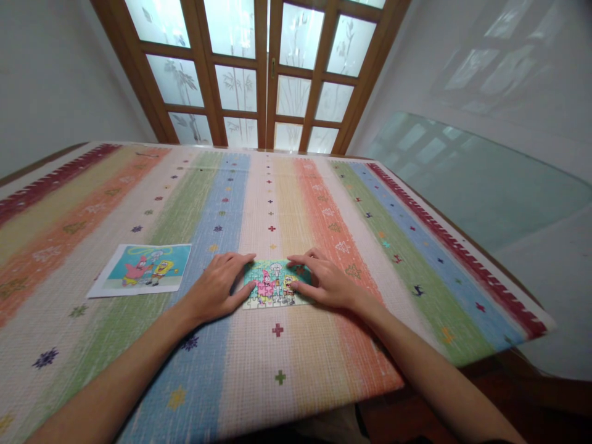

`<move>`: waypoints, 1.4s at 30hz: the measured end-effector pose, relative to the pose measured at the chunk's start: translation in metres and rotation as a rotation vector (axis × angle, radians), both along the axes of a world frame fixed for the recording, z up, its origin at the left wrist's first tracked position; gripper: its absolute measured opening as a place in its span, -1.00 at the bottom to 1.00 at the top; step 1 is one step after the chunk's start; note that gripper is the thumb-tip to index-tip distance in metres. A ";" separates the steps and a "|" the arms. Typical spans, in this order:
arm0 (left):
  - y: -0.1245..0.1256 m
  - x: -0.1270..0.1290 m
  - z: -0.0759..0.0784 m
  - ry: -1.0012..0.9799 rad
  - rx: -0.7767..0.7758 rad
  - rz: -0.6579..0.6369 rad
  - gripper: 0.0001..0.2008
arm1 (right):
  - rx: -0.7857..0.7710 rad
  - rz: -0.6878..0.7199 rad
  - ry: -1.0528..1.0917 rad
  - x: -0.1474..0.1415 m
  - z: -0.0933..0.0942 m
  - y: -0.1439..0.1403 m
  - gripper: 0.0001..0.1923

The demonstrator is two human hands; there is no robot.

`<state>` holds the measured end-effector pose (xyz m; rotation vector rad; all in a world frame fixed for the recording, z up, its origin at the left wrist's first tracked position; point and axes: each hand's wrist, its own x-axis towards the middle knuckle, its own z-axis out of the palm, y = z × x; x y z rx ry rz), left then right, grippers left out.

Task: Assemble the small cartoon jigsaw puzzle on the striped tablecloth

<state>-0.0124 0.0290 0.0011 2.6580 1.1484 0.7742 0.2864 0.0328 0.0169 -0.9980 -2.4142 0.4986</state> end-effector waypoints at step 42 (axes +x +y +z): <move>0.001 -0.008 0.006 0.071 -0.027 -0.071 -0.39 | -0.060 -0.981 -0.442 0.147 0.008 0.046 -0.55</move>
